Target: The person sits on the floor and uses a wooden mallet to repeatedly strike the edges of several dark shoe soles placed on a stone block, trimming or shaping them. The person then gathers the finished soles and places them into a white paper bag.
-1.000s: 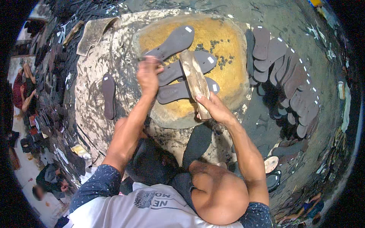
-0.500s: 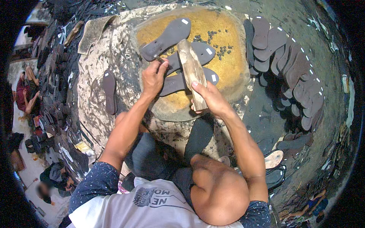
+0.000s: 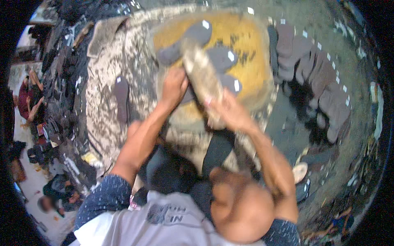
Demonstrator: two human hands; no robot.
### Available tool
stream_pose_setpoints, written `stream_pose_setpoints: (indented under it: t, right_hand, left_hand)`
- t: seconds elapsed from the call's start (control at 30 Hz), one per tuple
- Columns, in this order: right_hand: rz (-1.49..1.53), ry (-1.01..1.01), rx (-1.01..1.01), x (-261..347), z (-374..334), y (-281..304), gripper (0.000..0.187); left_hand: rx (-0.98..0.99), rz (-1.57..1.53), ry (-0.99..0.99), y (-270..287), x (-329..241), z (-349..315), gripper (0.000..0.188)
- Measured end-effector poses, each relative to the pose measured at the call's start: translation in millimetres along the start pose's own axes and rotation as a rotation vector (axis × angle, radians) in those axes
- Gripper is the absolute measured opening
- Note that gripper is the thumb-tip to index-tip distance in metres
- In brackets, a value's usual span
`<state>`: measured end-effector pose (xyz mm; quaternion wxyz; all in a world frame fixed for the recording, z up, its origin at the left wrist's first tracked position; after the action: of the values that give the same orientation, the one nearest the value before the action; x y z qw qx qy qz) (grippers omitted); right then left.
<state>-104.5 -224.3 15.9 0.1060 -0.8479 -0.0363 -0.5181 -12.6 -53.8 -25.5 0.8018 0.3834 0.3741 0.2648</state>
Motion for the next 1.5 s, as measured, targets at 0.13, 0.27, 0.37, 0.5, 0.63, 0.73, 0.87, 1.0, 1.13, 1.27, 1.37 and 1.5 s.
stream_pose_setpoints:
  t: [0.13,0.27,0.37,0.5,0.63,0.73,0.87,1.0,1.13,1.27,1.37,1.5]
  right_hand:
    - [0.345,-0.255,-0.049,-70,-20,23,0.038]
    - [0.338,-0.211,-0.026,-78,-9,16,0.040]
    - [0.385,-0.232,-0.057,-76,-21,9,0.041]
    - [0.411,-0.263,-0.068,-76,-23,9,0.046]
    - [0.471,-0.345,-0.099,-62,-38,10,0.048]
    - [0.450,-0.265,-0.097,-13,-44,16,0.048]
    - [0.210,0.137,-0.261,121,-66,36,0.056]
    - [0.064,0.411,-0.349,195,-114,52,0.057]
    - [0.118,0.534,-0.041,227,-139,60,0.062]
    - [0.373,0.534,0.620,259,-150,33,0.070]
    - [0.250,0.853,0.136,229,-151,28,0.060]
    - [-0.693,0.027,-0.055,-36,-38,22,0.044]
  left_hand:
    - [-0.064,-0.344,0.346,13,8,29,0.025]
    - [-0.089,-0.662,0.773,28,29,7,0.039]
    - [0.125,-0.664,0.700,4,1,-17,0.034]
    - [0.184,-0.519,0.686,-2,5,-19,0.031]
    - [0.231,-0.461,0.628,-4,4,-18,0.030]
    - [0.236,-0.426,0.627,-4,2,-18,0.028]
    - [0.184,-0.326,0.487,3,0,-19,0.025]
    - [0.106,-0.237,0.324,3,-13,-12,0.024]
    - [0.152,-0.273,0.407,3,-7,-14,0.024]
    - [0.161,-0.236,0.372,3,-3,-18,0.022]
    - [0.106,-0.261,0.259,8,-15,-13,0.021]
    - [0.175,-0.102,0.056,-10,-30,-17,0.013]
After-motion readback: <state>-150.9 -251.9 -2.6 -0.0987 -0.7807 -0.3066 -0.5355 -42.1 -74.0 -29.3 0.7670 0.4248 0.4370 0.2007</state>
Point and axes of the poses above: each hand's wrist, its own z-axis towards the middle knuckle, its own y-axis out of the back of the hand, x = y × z, the point moved 9 cm from there along z, towards the middle knuckle, and after that the axes turned 9 degrees about z, right-handed, at the moved point
